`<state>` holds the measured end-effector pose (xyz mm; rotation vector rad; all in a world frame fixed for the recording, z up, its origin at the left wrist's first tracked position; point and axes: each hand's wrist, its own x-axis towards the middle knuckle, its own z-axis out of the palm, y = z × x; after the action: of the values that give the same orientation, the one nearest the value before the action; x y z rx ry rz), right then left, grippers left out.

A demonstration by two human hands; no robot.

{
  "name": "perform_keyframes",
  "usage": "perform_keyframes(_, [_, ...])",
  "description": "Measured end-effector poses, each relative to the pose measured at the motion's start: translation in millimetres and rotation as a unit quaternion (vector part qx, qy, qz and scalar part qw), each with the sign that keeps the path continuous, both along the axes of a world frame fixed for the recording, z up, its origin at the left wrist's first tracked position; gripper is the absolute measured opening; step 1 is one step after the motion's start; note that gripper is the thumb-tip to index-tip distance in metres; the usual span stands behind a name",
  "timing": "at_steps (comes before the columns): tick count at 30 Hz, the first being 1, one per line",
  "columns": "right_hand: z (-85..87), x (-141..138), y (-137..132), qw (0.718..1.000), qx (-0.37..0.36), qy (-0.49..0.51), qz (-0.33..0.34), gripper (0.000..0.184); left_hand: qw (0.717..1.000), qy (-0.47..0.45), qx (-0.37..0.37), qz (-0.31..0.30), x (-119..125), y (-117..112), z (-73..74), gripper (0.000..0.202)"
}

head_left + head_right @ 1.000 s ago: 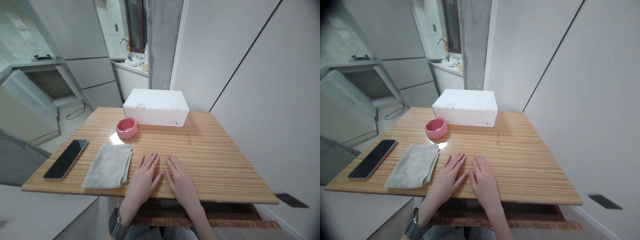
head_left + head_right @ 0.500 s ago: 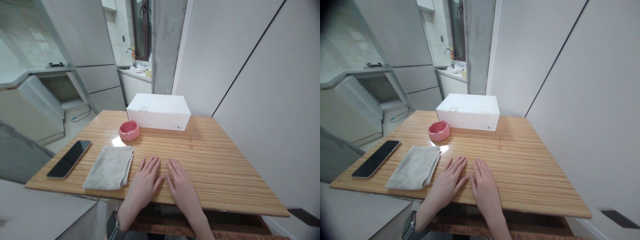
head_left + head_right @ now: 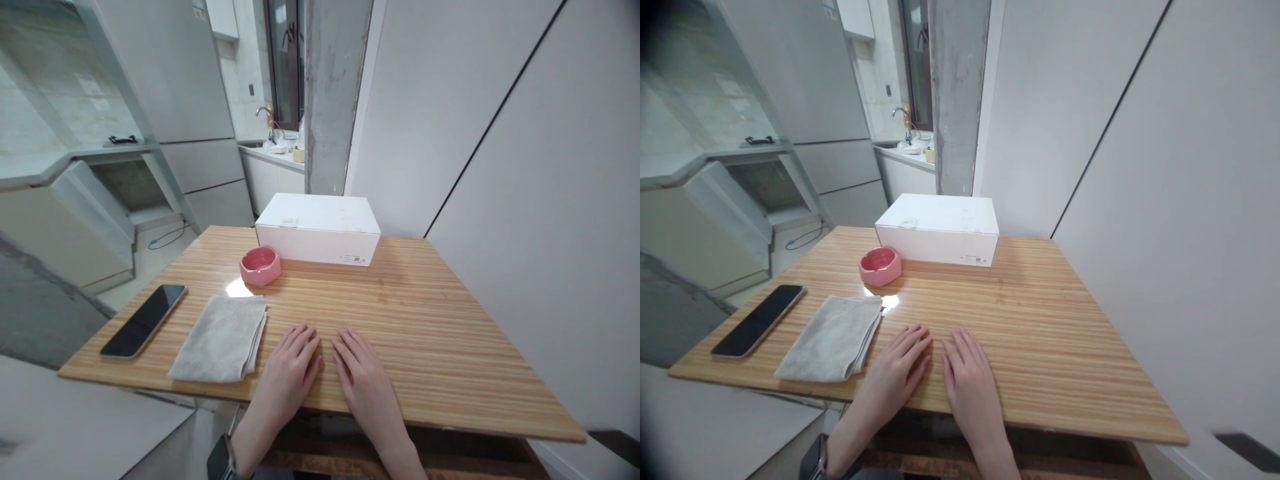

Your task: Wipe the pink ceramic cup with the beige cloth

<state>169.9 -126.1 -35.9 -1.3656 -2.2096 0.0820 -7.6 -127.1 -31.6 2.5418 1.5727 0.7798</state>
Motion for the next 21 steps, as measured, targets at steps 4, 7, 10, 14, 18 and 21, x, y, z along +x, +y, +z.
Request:
perform_keyframes(4, [-0.1, 0, 0, 1.0, -0.002, -0.002, -0.004, 0.032, 0.997, -0.072, 0.028, -0.008, -17, 13, 32.5, 0.02])
perform_keyframes(7, [0.2, 0, 0, 1.0, -0.002, -0.002, -0.003, 0.032, 0.985, -0.138, 0.095, 0.048, -49, 46, 68.7, 0.023])
perform_keyframes(10, [0.4, 0, 0, 1.0, -0.004, -0.002, -0.002, 0.031, 0.972, -0.15, 0.101, 0.15, -83, 93, 83.8, 0.054])
perform_keyframes(14, [-0.5, 0, 0, 1.0, -0.003, 0.0, -0.005, 0.031, 0.951, -0.168, -0.039, 0.256, -106, 142, 63.4, 0.091])
perform_keyframes(18, [-2.0, 1, 0, 1.0, 0.0, 0.007, -0.003, 0.032, 0.937, -0.152, -0.094, 0.299, -109, 157, 45.9, 0.091])
perform_keyframes(21, [-2.1, 1, 0, 1.0, -0.003, 0.011, -0.001, 0.032, 0.94, -0.156, -0.085, 0.292, -103, 157, 49.0, 0.087])
